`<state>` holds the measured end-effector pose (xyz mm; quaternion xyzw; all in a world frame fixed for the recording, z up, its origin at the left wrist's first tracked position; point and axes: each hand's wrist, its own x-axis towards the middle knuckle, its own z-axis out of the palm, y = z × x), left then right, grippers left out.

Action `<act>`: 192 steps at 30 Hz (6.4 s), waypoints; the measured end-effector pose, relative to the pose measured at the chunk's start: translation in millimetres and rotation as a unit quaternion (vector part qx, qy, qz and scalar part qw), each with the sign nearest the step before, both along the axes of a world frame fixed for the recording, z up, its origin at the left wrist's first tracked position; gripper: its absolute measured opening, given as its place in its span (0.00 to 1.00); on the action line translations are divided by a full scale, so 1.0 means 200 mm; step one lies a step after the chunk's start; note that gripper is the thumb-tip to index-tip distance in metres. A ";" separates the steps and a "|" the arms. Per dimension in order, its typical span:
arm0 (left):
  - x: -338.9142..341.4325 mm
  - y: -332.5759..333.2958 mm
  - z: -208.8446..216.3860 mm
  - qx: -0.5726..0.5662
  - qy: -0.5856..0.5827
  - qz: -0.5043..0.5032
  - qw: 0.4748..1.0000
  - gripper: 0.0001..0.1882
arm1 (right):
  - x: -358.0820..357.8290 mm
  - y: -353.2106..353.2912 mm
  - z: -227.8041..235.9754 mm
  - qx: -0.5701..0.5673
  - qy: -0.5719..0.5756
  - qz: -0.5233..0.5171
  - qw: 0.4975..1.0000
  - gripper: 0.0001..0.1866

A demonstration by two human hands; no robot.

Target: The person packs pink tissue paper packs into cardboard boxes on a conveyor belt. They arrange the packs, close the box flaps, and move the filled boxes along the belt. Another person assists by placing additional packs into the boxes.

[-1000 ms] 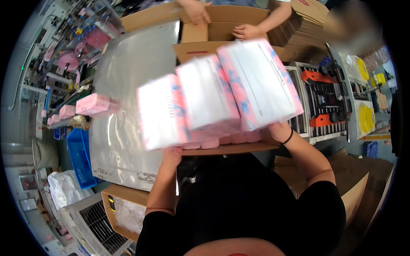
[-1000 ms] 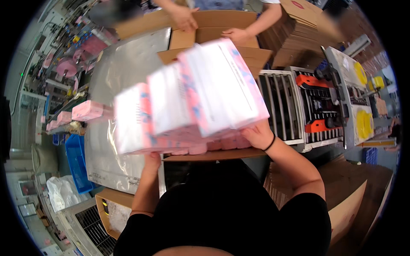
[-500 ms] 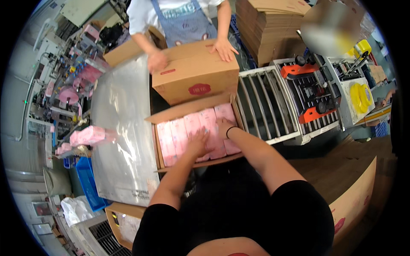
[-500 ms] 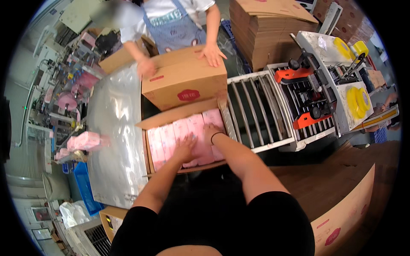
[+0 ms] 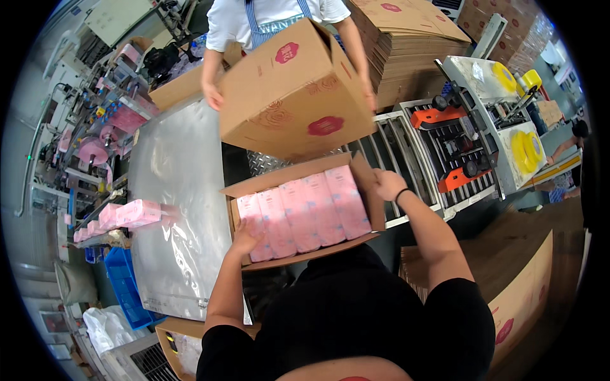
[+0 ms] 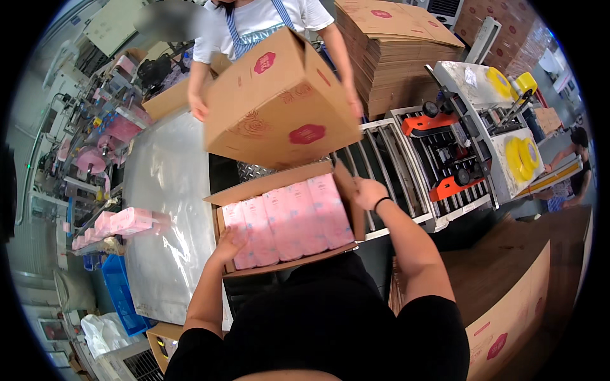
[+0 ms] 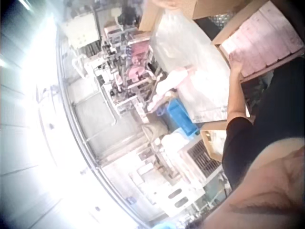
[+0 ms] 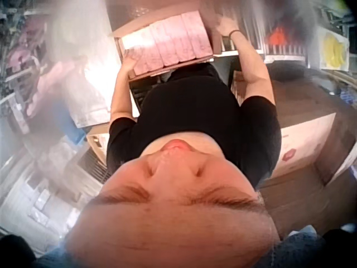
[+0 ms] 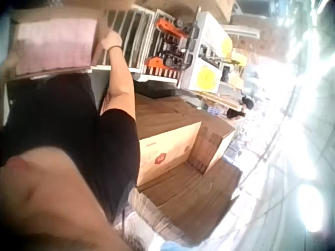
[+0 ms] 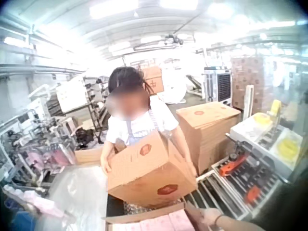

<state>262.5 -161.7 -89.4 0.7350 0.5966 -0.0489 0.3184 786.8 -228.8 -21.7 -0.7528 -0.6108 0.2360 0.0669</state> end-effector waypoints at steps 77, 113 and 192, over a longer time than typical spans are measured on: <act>-0.01 -0.13 -0.92 -0.151 0.218 -0.400 0.877 0.20 | -0.11 -2.74 0.53 -0.036 -0.270 -0.447 0.852 0.35; -0.02 -0.19 0.74 -0.012 -0.830 0.342 0.441 0.39 | -0.33 -2.36 1.51 0.531 0.340 -0.003 0.776 0.13; 0.45 -0.15 0.19 -0.415 -0.559 0.270 0.665 0.51 | -0.81 -0.09 0.67 -0.001 0.388 0.161 0.908 0.27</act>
